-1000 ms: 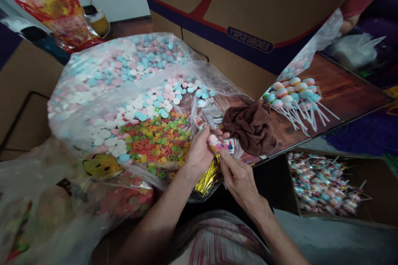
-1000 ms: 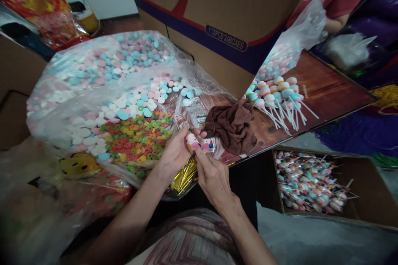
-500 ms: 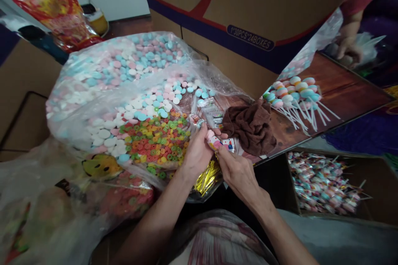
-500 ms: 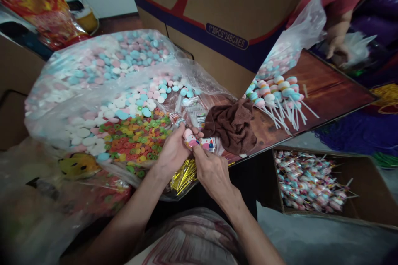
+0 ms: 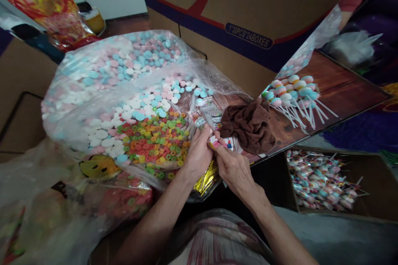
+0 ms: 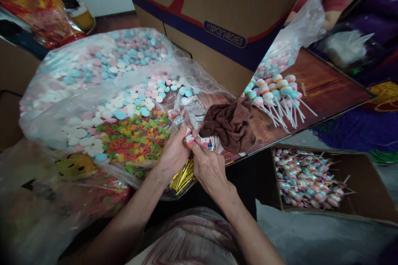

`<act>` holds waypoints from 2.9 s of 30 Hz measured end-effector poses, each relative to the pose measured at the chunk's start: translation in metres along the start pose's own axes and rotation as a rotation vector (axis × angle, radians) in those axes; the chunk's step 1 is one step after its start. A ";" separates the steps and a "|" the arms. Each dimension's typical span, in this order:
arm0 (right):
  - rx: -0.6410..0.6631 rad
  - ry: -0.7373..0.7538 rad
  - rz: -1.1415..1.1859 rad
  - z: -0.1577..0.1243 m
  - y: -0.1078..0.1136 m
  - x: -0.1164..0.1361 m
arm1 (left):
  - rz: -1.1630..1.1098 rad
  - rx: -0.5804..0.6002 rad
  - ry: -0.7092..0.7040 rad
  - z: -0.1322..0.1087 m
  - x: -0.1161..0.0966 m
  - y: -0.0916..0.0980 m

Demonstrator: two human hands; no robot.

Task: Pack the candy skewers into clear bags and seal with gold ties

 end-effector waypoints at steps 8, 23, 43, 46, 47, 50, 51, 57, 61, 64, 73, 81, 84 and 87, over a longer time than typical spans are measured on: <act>-0.047 0.023 0.132 -0.002 -0.001 0.000 | 0.064 0.020 -0.025 -0.006 -0.001 0.002; -0.310 -0.280 0.711 -0.017 0.005 -0.020 | 0.094 0.021 0.038 -0.009 0.015 0.003; -0.163 -0.632 1.922 0.003 -0.043 0.027 | 0.164 0.131 0.098 -0.039 -0.010 0.010; -0.079 -0.669 2.024 -0.001 -0.056 0.053 | 0.175 -0.004 0.066 -0.050 -0.022 0.040; -0.066 -0.670 2.028 -0.002 -0.059 0.060 | 0.179 -0.040 0.060 -0.054 -0.024 0.049; -0.030 -0.629 1.940 -0.005 -0.065 0.069 | 0.223 -0.106 0.059 -0.064 -0.026 0.062; -0.001 -0.606 1.878 -0.006 -0.066 0.069 | 0.250 -0.116 0.061 -0.066 -0.026 0.062; 0.098 -0.264 1.028 -0.003 -0.032 0.031 | 0.356 -0.073 -0.189 -0.055 -0.046 0.042; -0.039 -0.124 0.267 0.012 0.005 -0.002 | 0.514 -0.079 -0.239 -0.044 -0.042 0.044; 0.102 -0.008 -0.074 0.028 -0.006 -0.005 | 0.501 -0.120 -0.224 -0.044 -0.039 0.051; 0.212 0.252 -0.156 0.052 -0.017 -0.013 | 0.293 -0.112 -0.127 -0.046 -0.039 0.054; -0.201 0.034 0.636 0.038 0.008 -0.024 | 0.302 -0.147 -0.083 -0.036 -0.031 0.054; -0.152 -0.084 0.852 0.025 -0.010 -0.011 | 0.360 -0.233 -0.168 -0.036 -0.036 0.053; -0.154 -0.228 1.045 0.016 -0.022 -0.006 | 0.425 -0.246 -0.210 -0.034 -0.036 0.047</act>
Point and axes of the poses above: each hand's wrist, its own z-axis towards the middle knuckle, its own y-axis out of the back of the hand, x = y × z, the point moved 10 cm from there along z, towards the middle knuckle, and after that the axes turned 7 degrees about y, right-handed, at the moved point
